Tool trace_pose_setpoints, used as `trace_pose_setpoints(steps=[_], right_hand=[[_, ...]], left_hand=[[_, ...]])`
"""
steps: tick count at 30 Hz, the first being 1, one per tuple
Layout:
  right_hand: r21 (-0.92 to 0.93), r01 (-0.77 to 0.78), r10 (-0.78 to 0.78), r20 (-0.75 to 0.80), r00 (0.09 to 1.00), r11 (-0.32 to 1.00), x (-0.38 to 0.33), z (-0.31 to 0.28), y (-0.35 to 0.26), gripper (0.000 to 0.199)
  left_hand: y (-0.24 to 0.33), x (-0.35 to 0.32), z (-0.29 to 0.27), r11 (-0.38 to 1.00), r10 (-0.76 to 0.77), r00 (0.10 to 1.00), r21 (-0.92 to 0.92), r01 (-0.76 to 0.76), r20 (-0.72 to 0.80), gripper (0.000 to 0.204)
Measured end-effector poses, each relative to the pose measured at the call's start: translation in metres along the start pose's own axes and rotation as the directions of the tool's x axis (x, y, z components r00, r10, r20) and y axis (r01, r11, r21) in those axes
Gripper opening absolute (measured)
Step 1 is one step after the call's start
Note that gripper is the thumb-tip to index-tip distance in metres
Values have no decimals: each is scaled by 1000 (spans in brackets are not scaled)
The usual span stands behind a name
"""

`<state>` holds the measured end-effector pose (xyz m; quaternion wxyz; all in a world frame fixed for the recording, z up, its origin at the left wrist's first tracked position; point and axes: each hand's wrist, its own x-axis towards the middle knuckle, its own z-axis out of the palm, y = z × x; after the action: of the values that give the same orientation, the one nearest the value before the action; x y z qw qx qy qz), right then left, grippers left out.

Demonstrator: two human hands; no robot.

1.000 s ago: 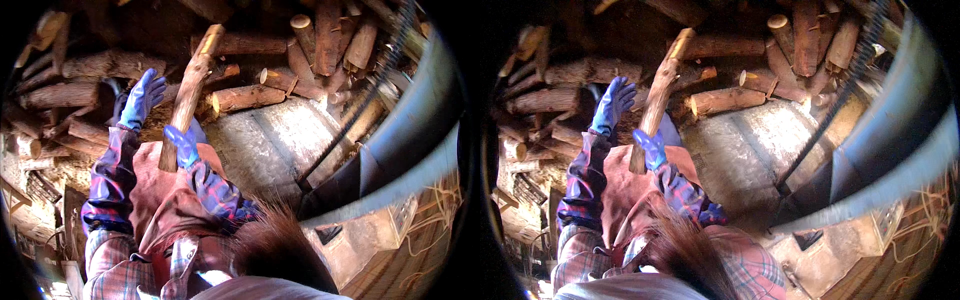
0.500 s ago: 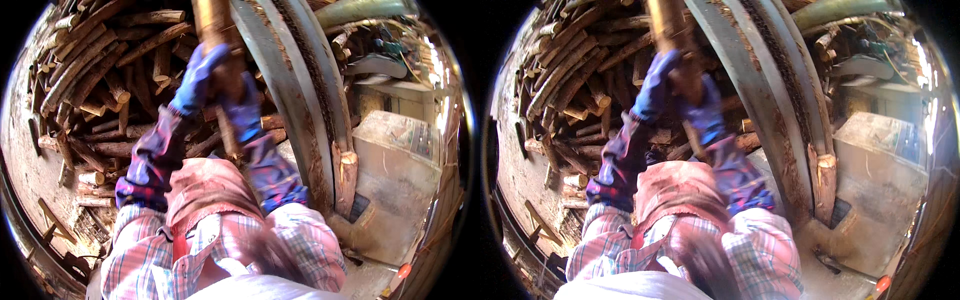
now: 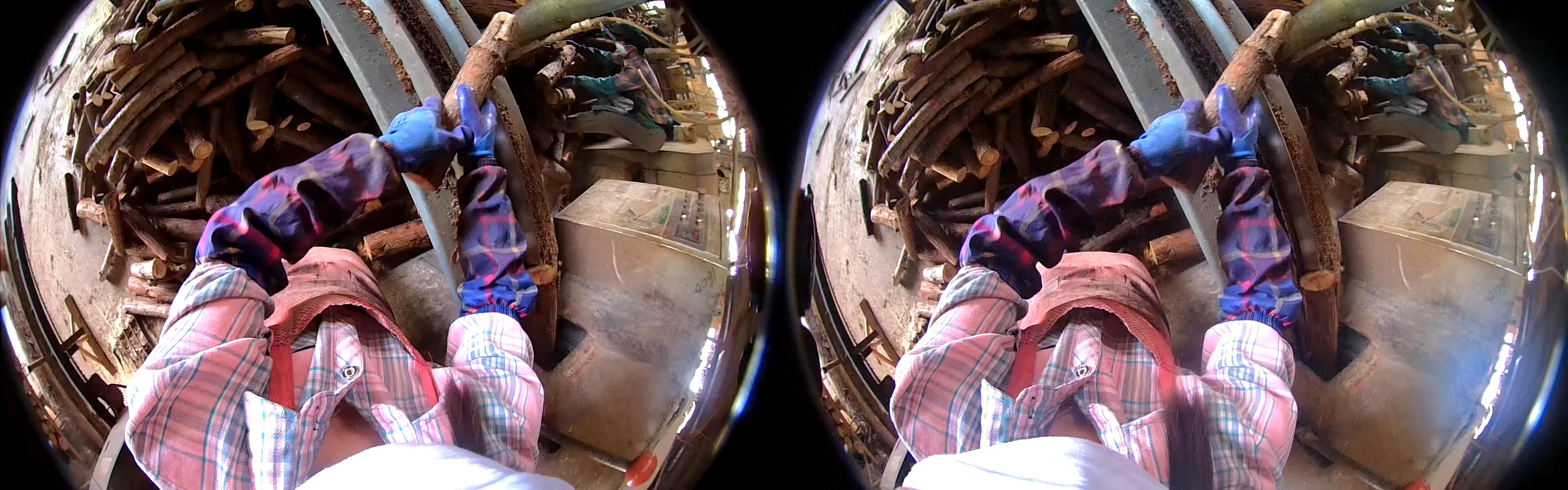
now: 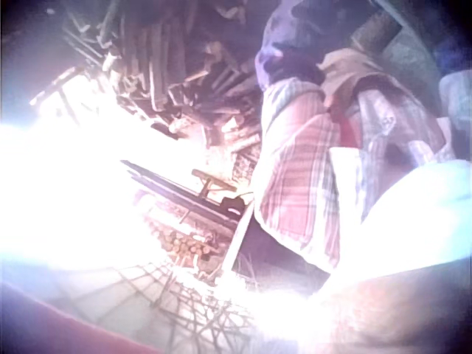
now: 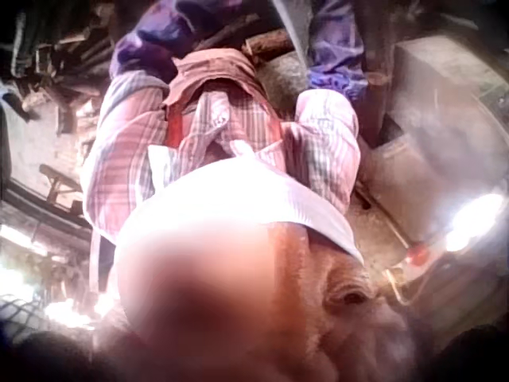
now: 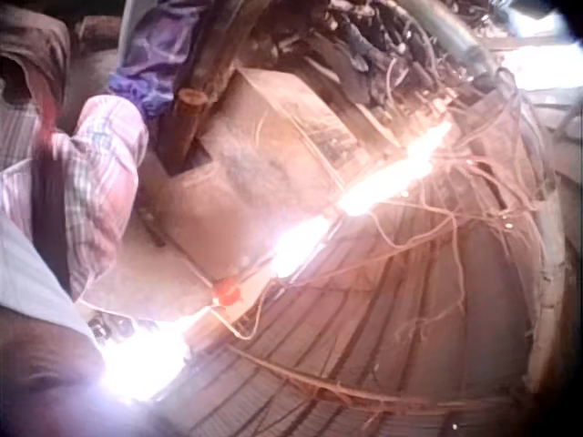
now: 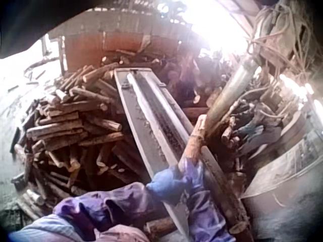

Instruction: The person repeatedly picks up logs from a pile and feeds them into a bandsaw to cut them into smaller pieces. The cut logs are then tossed aside, and the process continues with the next log from the pile.

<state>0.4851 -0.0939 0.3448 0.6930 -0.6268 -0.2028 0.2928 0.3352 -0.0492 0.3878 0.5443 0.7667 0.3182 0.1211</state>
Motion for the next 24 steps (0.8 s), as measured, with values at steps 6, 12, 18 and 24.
trace_pose_setpoints(steps=[6,12,18,24], right_hand=[[150,-90,75,98,992,985,-33,-19,-22,62],[309,204,-267,175,948,929,-16,-79,-98,57],[-867,436,-372,331,867,244,-93,-147,-72,60],[-929,326,-236,282,930,176,-111,-152,-33,64]], left_hand=[[-11,-59,43,988,101,992,-111,-108,-71,74],[4,-67,58,798,599,800,-119,-591,45,76],[-56,-87,8,979,136,987,-163,-120,91,54],[-200,-161,-65,957,-288,957,49,286,25,49]])
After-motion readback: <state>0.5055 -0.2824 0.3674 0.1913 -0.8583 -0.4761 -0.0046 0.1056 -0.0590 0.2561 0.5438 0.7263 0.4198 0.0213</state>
